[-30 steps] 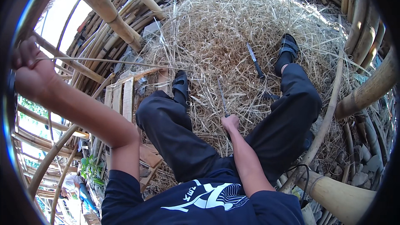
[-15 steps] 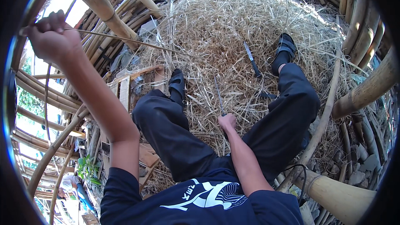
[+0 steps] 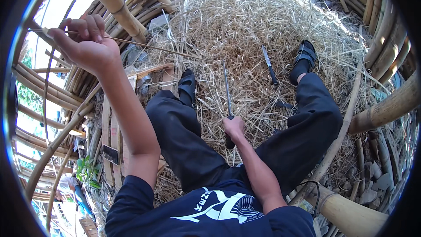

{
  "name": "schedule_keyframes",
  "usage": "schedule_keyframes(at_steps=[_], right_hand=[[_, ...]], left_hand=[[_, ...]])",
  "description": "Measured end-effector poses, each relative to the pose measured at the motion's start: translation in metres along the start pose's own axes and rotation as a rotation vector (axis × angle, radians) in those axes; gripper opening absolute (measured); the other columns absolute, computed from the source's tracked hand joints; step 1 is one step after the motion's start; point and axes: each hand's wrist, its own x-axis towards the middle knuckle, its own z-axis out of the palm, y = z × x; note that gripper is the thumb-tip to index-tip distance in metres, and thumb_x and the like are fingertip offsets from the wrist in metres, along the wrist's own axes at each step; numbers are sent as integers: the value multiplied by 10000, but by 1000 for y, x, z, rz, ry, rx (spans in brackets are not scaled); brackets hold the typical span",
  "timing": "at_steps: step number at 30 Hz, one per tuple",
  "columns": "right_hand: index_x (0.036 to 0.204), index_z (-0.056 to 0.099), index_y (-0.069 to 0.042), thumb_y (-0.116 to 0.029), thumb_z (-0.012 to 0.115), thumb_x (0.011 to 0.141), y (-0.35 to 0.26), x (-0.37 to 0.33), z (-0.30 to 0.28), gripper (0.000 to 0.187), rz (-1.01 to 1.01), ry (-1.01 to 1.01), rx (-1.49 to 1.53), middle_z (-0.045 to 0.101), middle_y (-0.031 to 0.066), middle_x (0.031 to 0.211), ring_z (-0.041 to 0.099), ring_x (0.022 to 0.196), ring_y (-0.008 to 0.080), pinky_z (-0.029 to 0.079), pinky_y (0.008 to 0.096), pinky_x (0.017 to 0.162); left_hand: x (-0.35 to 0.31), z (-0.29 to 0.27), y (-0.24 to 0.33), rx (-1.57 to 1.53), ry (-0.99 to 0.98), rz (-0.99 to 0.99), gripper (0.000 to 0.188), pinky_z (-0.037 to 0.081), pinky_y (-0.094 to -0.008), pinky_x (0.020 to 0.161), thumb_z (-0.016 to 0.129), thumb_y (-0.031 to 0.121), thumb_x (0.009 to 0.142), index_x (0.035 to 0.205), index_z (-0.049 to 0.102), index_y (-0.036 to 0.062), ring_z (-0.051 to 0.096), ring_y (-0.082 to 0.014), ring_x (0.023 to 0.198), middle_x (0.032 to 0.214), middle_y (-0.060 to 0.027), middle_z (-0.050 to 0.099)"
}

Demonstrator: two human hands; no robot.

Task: The person shaves a thin bamboo strip using a knife, scraping along its length by hand, then releases the strip and adjusts their pants and sandals.

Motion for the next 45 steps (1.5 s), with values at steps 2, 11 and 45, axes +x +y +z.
schedule_keyframes(at_steps=[2, 11, 45], right_hand=[[677, 616, 36, -144, 650, 734, -13, -17, -8, 193, -22, -18, 67, 572, 78, 565, 543, 427, 163, 444, 317, 410], [724, 626, 28, -191, 647, 781, -46, -87, -51, 227, -354, -11, 27, 577, 67, 538, 552, 468, 143, 439, 314, 484], [697, 548, 45, -115, 619, 774, -125, -143, -20, 191, -901, 71, -110, 532, 208, 573, 556, 525, 354, 429, 400, 516]], left_hand=[[-15, -9, -3, 220, -15, 11, 468, 245, -256, 444, 471, 479, 978, 676, 409, 128, 272, -90, 398, 487, 17, 315], [-55, -39, -15, 83, 69, -235, 587, 222, -271, 440, 284, 437, 1021, 526, 275, 122, 204, -117, 412, 467, -6, 223], [-68, -21, -27, 36, 127, -21, 470, 249, -241, 394, 328, 269, 1012, 573, 244, 125, 227, -110, 387, 492, 1, 210]])
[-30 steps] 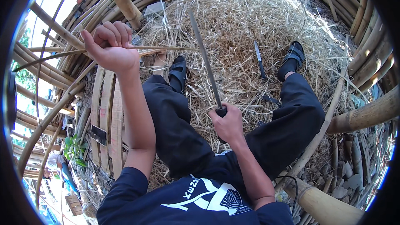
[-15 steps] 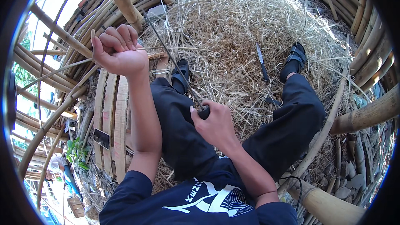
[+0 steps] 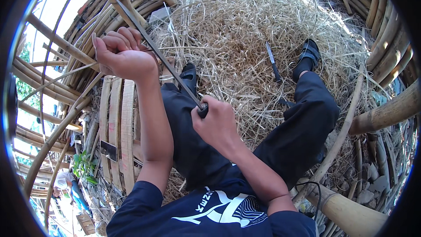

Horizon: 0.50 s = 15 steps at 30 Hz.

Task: The person shaves a thin bamboo strip using a knife, scraping along its length by hand, then releases the strip and adjusts their pants and sandals.

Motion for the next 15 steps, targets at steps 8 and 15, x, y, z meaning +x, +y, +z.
schedule_keyframes(at_steps=[8, 15], right_hand=[[699, 533, 56, -84, 606, 776, 16, 4, 1, 176, 46, 7, 34, 505, 216, 565, 539, 508, 362, 409, 391, 507], [731, 594, 35, -127, 627, 773, 6, 8, 2, 170, -41, 43, -9, 586, 235, 606, 614, 617, 409, 494, 441, 576]], left_hand=[[-4, 5, -7, 7, -8, -1, 483, 253, -236, 391, 334, 263, 1011, 559, 231, 126, 220, -101, 389, 490, 2, 203], [-4, 12, -3, -29, 23, 14, 484, 251, -244, 398, 343, 249, 1003, 552, 222, 124, 232, -100, 393, 488, 4, 208]])
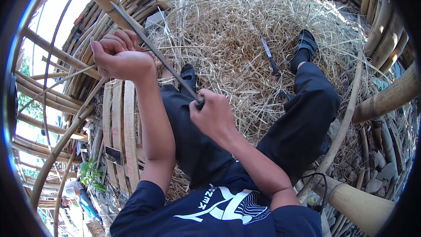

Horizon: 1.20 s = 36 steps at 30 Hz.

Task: The person shaves a thin bamboo strip using a knife, scraping along its length by hand, then releases the strip and adjusts their pants and sandals.

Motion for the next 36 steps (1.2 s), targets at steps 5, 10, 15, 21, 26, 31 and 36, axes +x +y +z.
schedule_keyframes(at_steps=[5, 10, 15, 21, 26, 31, 36], right_hand=[[736, 600, 29, -136, 630, 772, 8, 5, 0, 171, 64, -18, -30, 599, 226, 612, 616, 620, 413, 497, 444, 588], [722, 601, 21, -147, 629, 769, -11, 8, 1, 177, 21, -1, 13, 603, 222, 622, 620, 629, 404, 503, 445, 602], [700, 563, 58, -98, 618, 770, 8, 10, 6, 180, 97, -3, 56, 549, 219, 593, 579, 555, 361, 445, 395, 546], [712, 601, 33, -130, 620, 769, -1, 22, 10, 173, 34, 13, 32, 584, 228, 610, 609, 592, 384, 480, 421, 566], [741, 630, 20, -180, 628, 766, 14, 20, 19, 202, 63, 16, -13, 618, 229, 648, 629, 639, 406, 512, 458, 612], [755, 631, 23, -189, 626, 766, -4, 21, 16, 212, 83, -22, 28, 629, 228, 670, 634, 665, 407, 518, 455, 624], [803, 661, 30, -193, 630, 768, 29, 24, 18, 228, 226, -71, 9, 637, 213, 665, 642, 659, 392, 523, 445, 628]], left_hand=[[1, -1, -6, -5, -4, -27, 492, 249, -251, 386, 353, 238, 1000, 540, 224, 120, 226, -102, 382, 483, 4, 199], [-3, 2, 4, 115, -54, 19, 468, 271, -270, 413, 319, 301, 989, 566, 202, 140, 205, -126, 408, 496, -11, 182], [-7, 1, 2, 15, -13, -40, 486, 250, -246, 380, 357, 247, 989, 537, 220, 132, 215, -108, 374, 462, 1, 209], [-3, 2, 2, 36, -28, 0, 492, 258, -246, 376, 357, 258, 993, 539, 221, 126, 219, -115, 371, 465, 3, 206], [-8, -2, -3, 185, -26, -32, 457, 259, -263, 399, 341, 255, 969, 554, 180, 151, 198, -120, 390, 482, 3, 179], [-3, 1, 1, 73, -16, -38, 477, 277, -257, 398, 337, 259, 985, 545, 192, 145, 202, -116, 388, 476, -3, 177], [-8, -3, -5, 132, -70, -7, 476, 273, -249, 371, 338, 248, 995, 549, 219, 132, 214, -106, 384, 484, 10, 188]])
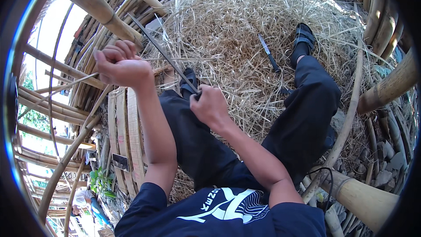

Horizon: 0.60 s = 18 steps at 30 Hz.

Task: The person shaves a thin bamboo strip using a knife, scraping along its length by hand, then releases the strip and adjusts their pants and sandals.

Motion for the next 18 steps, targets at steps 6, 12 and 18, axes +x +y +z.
schedule_keyframes(at_steps=[6, 12, 18], right_hand=[[794, 656, 41, -198, 632, 769, -22, -5, -2, 242, -91, -2, 55, 637, 249, 707, 646, 693, 398, 526, 439, 659], [747, 638, 37, -196, 628, 764, 8, 4, 11, 234, -94, 114, -20, 623, 250, 677, 639, 680, 402, 520, 449, 644], [738, 638, 42, -205, 631, 763, 6, 3, 10, 248, -56, 40, 53, 627, 245, 674, 648, 680, 392, 525, 446, 651]], left_hand=[[4, 4, 2, -60, -16, -33, 461, 260, -242, 370, 315, 281, 997, 575, 231, 116, 215, -104, 381, 489, 8, 190], [-1, 7, 3, 176, 57, -23, 455, 258, -254, 406, 334, 266, 955, 549, 166, 149, 187, -121, 400, 483, -2, 176], [5, 8, 7, -15, 53, -118, 443, 261, -259, 429, 327, 249, 957, 557, 164, 150, 189, -124, 411, 492, 1, 170]])
